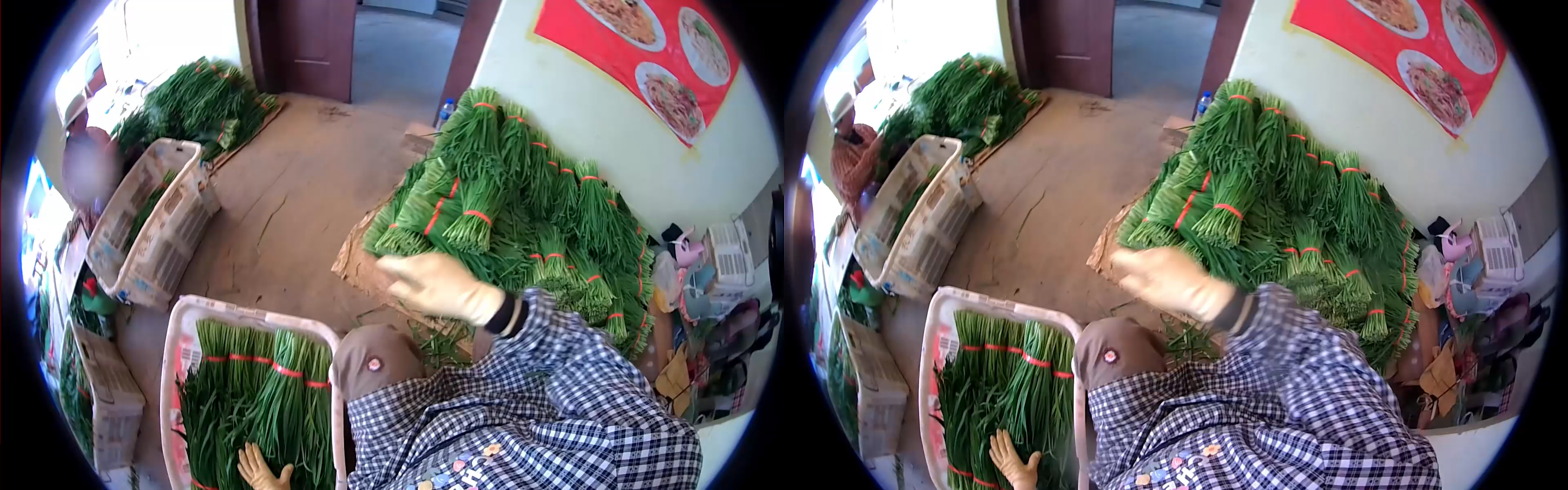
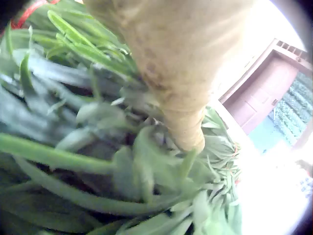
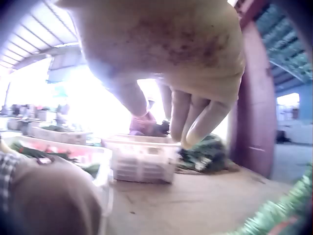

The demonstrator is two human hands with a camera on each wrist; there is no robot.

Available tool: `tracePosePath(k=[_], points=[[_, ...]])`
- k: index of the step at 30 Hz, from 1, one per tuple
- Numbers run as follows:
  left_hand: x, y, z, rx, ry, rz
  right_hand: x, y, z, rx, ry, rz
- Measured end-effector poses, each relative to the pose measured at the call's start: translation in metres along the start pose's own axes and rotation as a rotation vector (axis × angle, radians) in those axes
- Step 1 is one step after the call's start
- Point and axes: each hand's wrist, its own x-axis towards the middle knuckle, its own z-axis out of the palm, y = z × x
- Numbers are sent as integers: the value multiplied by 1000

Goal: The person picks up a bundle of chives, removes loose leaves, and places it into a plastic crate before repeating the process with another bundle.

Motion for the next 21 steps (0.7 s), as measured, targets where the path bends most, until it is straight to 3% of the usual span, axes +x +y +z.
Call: tracePosePath(k=[2, 5, 7, 9, 11, 13, 15, 18, 21], points=[[-12, 27, -58, 57, -25, 31, -38, 103, -6, 77, 252, 222], [-7, 43, -91, 70, 32, 96, -70, 236, -1, 351, 439, 861], [2, 61, -110, 81, 111, 115, -70, 287, 6, 342, 481, 1099], [16, 85, -125, 112, 185, 148, -50, 297, 13, 542, 543, 1182], [29, 104, -127, -13, 300, 242, -21, 307, 20, 756, 409, 1342], [38, 150, -142, -42, 298, 324, 9, 309, 38, 635, 396, 1431], [46, 190, -151, -86, 258, 419, 12, 307, 43, 690, 474, 1474], [58, 218, -142, -119, 222, 545, 4, 344, 60, 954, 573, 1364], [77, 258, -149, -239, 257, 680, -26, 337, 35, 1062, 625, 1177]])
